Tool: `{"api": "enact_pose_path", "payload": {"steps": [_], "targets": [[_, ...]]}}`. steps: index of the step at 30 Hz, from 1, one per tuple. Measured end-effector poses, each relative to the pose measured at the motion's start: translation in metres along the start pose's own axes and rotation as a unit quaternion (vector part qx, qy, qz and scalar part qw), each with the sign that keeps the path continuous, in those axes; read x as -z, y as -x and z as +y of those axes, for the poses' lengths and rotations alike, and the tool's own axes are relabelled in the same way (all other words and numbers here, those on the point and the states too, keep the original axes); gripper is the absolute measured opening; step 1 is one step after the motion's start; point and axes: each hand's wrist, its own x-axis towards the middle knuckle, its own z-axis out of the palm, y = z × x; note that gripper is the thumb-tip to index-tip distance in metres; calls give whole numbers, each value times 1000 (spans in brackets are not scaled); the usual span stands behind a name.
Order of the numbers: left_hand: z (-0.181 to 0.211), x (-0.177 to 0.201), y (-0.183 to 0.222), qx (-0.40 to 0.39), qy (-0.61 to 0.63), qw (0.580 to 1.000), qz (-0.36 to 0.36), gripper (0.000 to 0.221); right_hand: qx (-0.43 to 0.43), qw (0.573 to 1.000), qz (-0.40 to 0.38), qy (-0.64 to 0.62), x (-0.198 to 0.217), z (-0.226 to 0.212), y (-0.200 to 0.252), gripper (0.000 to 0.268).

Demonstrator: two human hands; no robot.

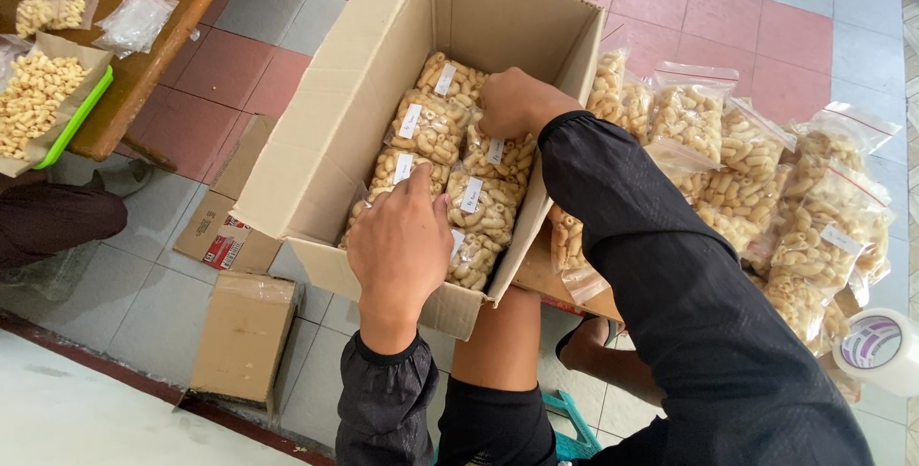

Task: Packing small plastic bags of snacks into a cardboard box for shipping.

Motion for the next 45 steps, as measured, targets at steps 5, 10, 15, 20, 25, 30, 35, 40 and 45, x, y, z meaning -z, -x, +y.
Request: {"api": "enact_pose_path", "payload": {"steps": [5, 10, 15, 20, 25, 30, 35, 40, 45], "targets": [[-2, -5, -3, 5, -6, 1000, -2, 39, 56, 994, 92, -5, -12, 10, 6, 26], [-2, -8, -5, 10, -15, 1000, -1, 41, 154, 944, 292, -11, 17, -23, 56, 11], [1, -2, -2, 29, -9, 1000, -4, 36, 217, 841, 475, -142, 13, -30, 103, 16], [1, -6, -2, 30, -19, 999, 0, 40, 216, 875, 405, -154, -33, -10, 141, 18], [3, -4, -1, 32, -25, 999, 1, 41, 280, 861, 403, -138, -51, -21, 178, 30], [6, -1, 1, 62, -7, 998, -10, 42, 258, 882, 359, -165, -73, -30, 215, 43], [8, -3, 0, 76, 3, 997, 4, 42, 269, 854, 356, -268, -86, -26, 267, 46], [-9, -25, 1, 65, 23, 995, 72, 41, 129, 820, 421, -367, -127, 14, 313, 26], [-23, -36, 8, -139, 43, 918, 368, 9, -173, 663, 533, -497, -198, 83, 355, 16]]}}
